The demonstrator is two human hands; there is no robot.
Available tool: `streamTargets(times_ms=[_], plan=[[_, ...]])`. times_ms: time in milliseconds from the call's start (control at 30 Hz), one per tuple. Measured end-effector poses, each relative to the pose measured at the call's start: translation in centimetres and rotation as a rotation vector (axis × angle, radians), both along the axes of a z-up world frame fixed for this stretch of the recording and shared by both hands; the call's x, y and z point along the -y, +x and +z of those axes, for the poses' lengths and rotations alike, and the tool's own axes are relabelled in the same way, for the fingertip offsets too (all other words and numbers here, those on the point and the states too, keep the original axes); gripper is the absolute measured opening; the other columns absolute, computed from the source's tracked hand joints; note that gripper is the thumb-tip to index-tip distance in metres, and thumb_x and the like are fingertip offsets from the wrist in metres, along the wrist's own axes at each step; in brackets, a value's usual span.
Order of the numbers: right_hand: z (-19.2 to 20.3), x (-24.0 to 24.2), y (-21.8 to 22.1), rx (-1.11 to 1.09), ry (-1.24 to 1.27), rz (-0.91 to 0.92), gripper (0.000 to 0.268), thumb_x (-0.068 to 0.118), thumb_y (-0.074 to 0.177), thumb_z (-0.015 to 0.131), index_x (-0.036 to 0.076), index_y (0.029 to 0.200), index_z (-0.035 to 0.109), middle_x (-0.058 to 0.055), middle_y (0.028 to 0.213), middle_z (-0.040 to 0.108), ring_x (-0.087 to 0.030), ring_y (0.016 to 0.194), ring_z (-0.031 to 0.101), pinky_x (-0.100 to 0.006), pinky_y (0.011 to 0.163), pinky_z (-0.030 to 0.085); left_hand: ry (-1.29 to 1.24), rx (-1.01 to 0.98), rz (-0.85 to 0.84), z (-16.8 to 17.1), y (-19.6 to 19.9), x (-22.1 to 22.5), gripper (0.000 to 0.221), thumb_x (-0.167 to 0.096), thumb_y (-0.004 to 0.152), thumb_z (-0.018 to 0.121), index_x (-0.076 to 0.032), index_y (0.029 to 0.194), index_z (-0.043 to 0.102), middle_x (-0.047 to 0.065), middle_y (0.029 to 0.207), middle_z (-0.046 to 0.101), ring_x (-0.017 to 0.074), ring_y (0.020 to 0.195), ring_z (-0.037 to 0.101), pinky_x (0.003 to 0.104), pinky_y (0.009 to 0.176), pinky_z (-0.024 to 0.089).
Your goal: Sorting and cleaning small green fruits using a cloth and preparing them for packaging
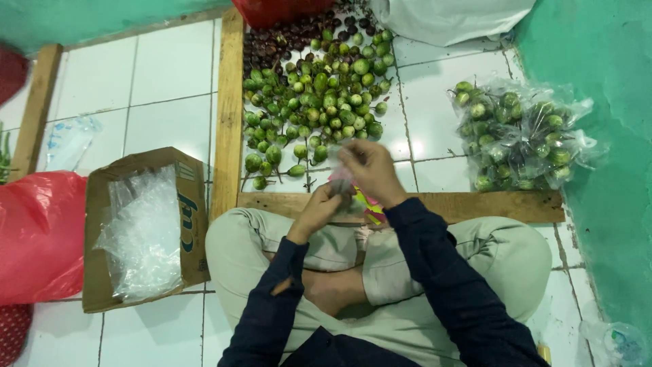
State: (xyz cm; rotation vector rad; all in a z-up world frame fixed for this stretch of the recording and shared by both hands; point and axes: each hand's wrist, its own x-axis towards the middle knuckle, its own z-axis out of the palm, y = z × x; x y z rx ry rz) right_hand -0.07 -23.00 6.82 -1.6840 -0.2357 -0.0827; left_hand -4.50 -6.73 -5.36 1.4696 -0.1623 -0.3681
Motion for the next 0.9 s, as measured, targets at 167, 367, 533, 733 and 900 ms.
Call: streamTargets(times_ms=[167,367,533,733,900], plan=[[-0.3,2.8,1.7,0.051,0.113,-0.186,0.011,0.0,0.097,0.067,0.003,0.105,0.074,-0.008,0.075,0.067,-0.013,0.058,0.061,-0.025,0.055,0.053,-0.087,-0.082,0.026,3.0,1.1,-0.8,0.014,-0.009,0.093,0.052,-0.01,0.083,0.062,0.0,0.068,0.048,0.012,0.066,0.046,0.028,0.064,0.04],[3.4,2.1,0.1,0.219,-0.153,-0.052,0.023,-0.002,0.092,0.069,0.004,0.115,0.071,-0.011,0.095,0.066,-0.024,0.081,0.065,-0.036,0.077,0.051,0.015,-0.224,0.027,-0.6,1.9,-4.0,0.019,-0.009,0.086,0.047,-0.004,0.081,0.064,0.004,0.065,0.047,0.0161,0.059,0.046,0.03,0.059,0.041],[0.5,-2.0,-2.1,0.376,-0.812,0.262,0.054,0.005,0.08,0.071,0.011,0.133,0.062,-0.021,0.142,0.052,-0.046,0.136,0.046,-0.07,0.114,0.02,0.161,-0.242,-0.03,5.2,1.2,-4.3,0.026,-0.012,0.091,0.047,-0.004,0.073,0.065,0.008,0.061,0.055,0.0208,0.06,0.053,0.034,0.062,0.044],[-5.0,-1.3,-0.2,-0.204,-0.711,0.587,0.029,0.014,0.096,0.045,0.001,0.117,0.061,-0.033,0.093,0.068,-0.055,0.091,0.065,-0.064,0.079,0.048,0.014,-0.271,-0.177,7.7,1.4,-6.1,0.018,-0.004,0.09,0.052,0.002,0.083,0.068,0.0,0.059,0.044,0.0128,0.055,0.044,0.028,0.06,0.043],[-2.0,-0.8,0.4,-0.527,-0.402,0.721,0.021,0.014,0.097,0.054,0.001,0.092,0.07,-0.01,0.06,0.066,-0.017,0.049,0.056,-0.032,0.04,0.045,-0.155,-0.256,-0.374,9.5,1.4,-7.5,0.024,-0.01,0.106,0.051,-0.003,0.087,0.065,-0.004,0.068,0.051,0.0074,0.062,0.047,0.025,0.066,0.049]])
